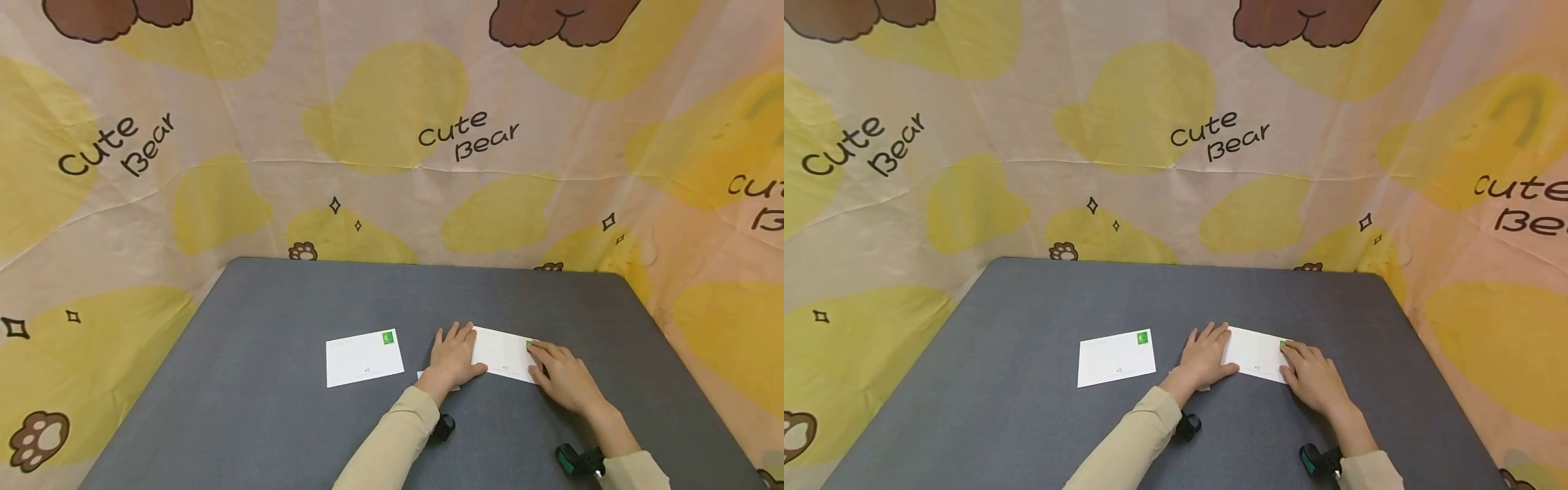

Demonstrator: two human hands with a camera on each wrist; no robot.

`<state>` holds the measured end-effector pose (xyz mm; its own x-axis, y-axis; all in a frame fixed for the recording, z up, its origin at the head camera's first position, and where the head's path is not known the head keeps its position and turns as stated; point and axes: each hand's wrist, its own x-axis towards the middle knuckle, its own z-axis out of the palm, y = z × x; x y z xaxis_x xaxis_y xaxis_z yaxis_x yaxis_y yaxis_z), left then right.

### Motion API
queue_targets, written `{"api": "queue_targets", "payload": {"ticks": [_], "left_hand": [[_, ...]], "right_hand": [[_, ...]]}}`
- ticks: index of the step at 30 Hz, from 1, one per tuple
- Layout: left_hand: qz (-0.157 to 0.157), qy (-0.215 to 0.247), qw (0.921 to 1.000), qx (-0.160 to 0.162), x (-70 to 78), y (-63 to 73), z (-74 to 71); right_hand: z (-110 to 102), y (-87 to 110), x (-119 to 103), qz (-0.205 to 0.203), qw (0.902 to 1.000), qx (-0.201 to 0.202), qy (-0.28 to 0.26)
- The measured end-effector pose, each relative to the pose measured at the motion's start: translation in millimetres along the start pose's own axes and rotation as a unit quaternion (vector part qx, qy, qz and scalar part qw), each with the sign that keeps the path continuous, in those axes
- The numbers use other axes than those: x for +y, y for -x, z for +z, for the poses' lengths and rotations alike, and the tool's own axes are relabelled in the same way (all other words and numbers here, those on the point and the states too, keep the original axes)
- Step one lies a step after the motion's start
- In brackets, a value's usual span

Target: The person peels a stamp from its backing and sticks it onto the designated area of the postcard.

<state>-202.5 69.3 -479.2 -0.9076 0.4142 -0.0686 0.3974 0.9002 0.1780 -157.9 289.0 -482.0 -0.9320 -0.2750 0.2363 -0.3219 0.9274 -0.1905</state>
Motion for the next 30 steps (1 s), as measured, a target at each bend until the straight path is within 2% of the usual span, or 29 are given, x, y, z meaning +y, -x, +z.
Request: {"api": "queue_targets", "payload": {"ticks": [12,22,30], "left_hand": [[0.001,-0.003,1.0000,0.000,0.3,-0.6,-0.3],[0.000,-0.002,1.0000,-0.002,0.4,0.3,-1.8],[-0.002,-0.003,1.0000,-0.004,-0.1,0.8,-1.6]], "right_hand": [[4,-9.5,3,-0.006,0.9995,0.031,0.002],[2,-6.9,3,0.003,0.9999,0.005,-0.010],[-1,2.7,-1,-0.001,0.9999,-0.016,-0.003]]}}
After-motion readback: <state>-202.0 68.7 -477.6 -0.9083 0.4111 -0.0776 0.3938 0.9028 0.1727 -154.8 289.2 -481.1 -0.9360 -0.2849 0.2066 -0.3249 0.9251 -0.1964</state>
